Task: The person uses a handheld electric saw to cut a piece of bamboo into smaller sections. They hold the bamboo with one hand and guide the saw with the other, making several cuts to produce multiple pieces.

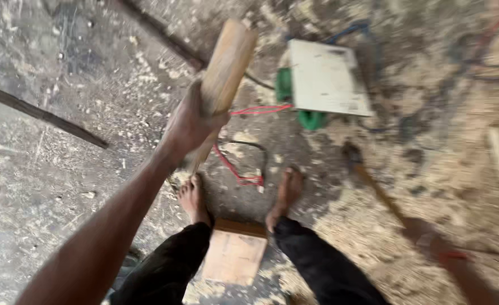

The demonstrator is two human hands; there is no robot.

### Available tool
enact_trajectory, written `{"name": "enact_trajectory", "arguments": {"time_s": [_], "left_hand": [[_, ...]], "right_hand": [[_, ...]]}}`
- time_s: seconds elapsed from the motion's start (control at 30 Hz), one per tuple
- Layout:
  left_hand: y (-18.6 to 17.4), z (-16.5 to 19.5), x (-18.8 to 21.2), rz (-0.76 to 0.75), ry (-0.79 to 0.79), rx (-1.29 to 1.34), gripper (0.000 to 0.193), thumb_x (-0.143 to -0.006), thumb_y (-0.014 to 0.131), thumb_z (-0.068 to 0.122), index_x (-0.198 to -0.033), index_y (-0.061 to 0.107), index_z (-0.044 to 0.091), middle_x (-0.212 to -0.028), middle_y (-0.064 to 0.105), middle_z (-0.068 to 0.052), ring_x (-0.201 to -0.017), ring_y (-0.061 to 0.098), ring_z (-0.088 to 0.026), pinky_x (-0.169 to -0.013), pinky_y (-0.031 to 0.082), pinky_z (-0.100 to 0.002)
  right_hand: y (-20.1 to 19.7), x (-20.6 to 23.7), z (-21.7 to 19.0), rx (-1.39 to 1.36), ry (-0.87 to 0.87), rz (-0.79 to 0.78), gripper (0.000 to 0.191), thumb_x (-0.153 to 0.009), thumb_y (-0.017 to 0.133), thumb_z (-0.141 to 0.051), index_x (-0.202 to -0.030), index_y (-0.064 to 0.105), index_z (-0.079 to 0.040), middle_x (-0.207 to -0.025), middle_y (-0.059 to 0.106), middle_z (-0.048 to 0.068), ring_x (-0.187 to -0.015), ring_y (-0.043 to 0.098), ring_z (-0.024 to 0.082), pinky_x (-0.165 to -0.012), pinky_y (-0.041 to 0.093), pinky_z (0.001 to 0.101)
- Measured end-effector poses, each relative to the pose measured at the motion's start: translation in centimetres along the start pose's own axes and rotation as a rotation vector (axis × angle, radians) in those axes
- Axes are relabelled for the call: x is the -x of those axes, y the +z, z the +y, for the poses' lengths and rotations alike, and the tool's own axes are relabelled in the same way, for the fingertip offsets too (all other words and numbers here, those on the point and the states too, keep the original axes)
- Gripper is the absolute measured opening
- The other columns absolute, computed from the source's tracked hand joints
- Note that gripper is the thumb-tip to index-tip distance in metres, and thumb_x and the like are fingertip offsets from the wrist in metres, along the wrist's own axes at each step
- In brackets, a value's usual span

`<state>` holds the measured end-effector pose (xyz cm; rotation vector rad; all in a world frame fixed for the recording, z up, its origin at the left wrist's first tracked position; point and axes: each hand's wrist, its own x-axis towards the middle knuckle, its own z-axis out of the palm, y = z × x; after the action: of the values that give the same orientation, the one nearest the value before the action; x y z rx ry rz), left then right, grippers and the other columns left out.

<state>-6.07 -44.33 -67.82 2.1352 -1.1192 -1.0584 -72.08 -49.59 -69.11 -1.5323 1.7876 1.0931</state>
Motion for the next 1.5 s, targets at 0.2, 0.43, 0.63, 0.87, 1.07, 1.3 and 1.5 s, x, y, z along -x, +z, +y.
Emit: {"name": "enact_trajectory", "arguments": {"time_s": [0.2, 0.43, 0.63, 0.87, 1.07, 1.3, 1.5], "left_hand": [[1.4, -10.1, -8.4, -0.015, 0.11, -0.05, 0.087, -0.082, 0.082, 0.039, -0.149, 0.039, 0.003, -0.118, 0.07, -0.028, -0.104, 0.073, -0.04, -0.091, 0.059, -0.05], [2.6, -16.6, -13.7, 0.12, 0.305, -0.026, 0.081, -0.079, 0.09, 0.041, -0.136, 0.051, -0.001, -0.117, 0.07, -0.027, -0.106, 0.07, -0.038, -0.093, 0.056, -0.051], [-2.6, -14.3, -13.0, 0.087, 0.209, -0.272, 0.088, -0.069, 0.095, 0.042, -0.133, 0.051, 0.0, -0.117, 0.068, -0.021, -0.105, 0.07, -0.03, -0.094, 0.058, -0.041], [-7.0, -10.8, -8.0, 0.203, 0.311, -0.366, 0.069, -0.08, 0.087, 0.031, -0.131, 0.05, 0.003, -0.111, 0.067, -0.017, -0.098, 0.069, -0.028, -0.086, 0.061, -0.043], [-6.3, -10.4, -3.5, 0.076, 0.343, -0.582, 0.066, -0.087, 0.085, 0.043, -0.129, 0.056, 0.003, -0.105, 0.069, -0.017, -0.091, 0.069, -0.026, -0.078, 0.062, -0.041], [-4.9, -8.3, -1.0, 0.022, 0.325, -0.721, 0.061, -0.082, 0.083, 0.038, -0.13, 0.058, 0.01, -0.105, 0.072, -0.012, -0.089, 0.07, -0.023, -0.073, 0.063, -0.039], [-3.8, -7.8, -1.8, 0.017, 0.38, -0.927, 0.068, -0.081, 0.086, 0.043, -0.134, 0.058, 0.011, -0.107, 0.07, -0.013, -0.089, 0.067, -0.025, -0.078, 0.061, -0.044]], "right_hand": [[-1.7, -8.0, -5.3, 0.316, -0.157, 0.202, 0.068, -0.089, 0.066, -0.05, -0.137, 0.057, -0.003, -0.119, 0.063, 0.023, -0.1, 0.064, 0.039, -0.074, 0.054, 0.0463], [0.1, -8.0, -31.2, 0.323, -0.916, -0.018, 0.046, -0.093, 0.065, -0.045, -0.131, 0.064, -0.018, -0.115, 0.075, 0.008, -0.107, 0.072, 0.03, -0.09, 0.059, 0.0423], [2.8, -1.9, -55.2, 0.538, -1.477, 0.515, 0.04, -0.096, 0.057, -0.023, -0.134, 0.058, -0.011, -0.125, 0.067, 0.019, -0.097, 0.069, 0.04, -0.078, 0.058, 0.0492], [4.3, 1.2, -59.5, 0.762, -1.355, 0.864, 0.08, -0.084, 0.057, -0.006, -0.159, 0.033, -0.016, -0.16, 0.033, 0.016, -0.13, 0.054, 0.043, -0.103, 0.052, 0.05], [5.6, 2.8, -59.9, 0.851, -1.209, 0.756, 0.082, -0.088, 0.055, -0.005, -0.162, 0.029, -0.023, -0.171, 0.018, 0.01, -0.132, 0.052, 0.045, -0.095, 0.054, 0.0513], [6.9, 0.9, -52.8, 0.762, -1.234, 0.806, 0.048, -0.092, 0.058, -0.012, -0.14, 0.053, -0.014, -0.151, 0.048, 0.008, -0.127, 0.057, 0.034, -0.1, 0.053, 0.0492], [6.0, -2.6, -41.6, 0.816, -1.169, 0.71, 0.045, -0.084, 0.06, -0.01, -0.128, 0.063, -0.015, -0.144, 0.051, 0.009, -0.132, 0.052, 0.033, -0.106, 0.047, 0.043]]}}
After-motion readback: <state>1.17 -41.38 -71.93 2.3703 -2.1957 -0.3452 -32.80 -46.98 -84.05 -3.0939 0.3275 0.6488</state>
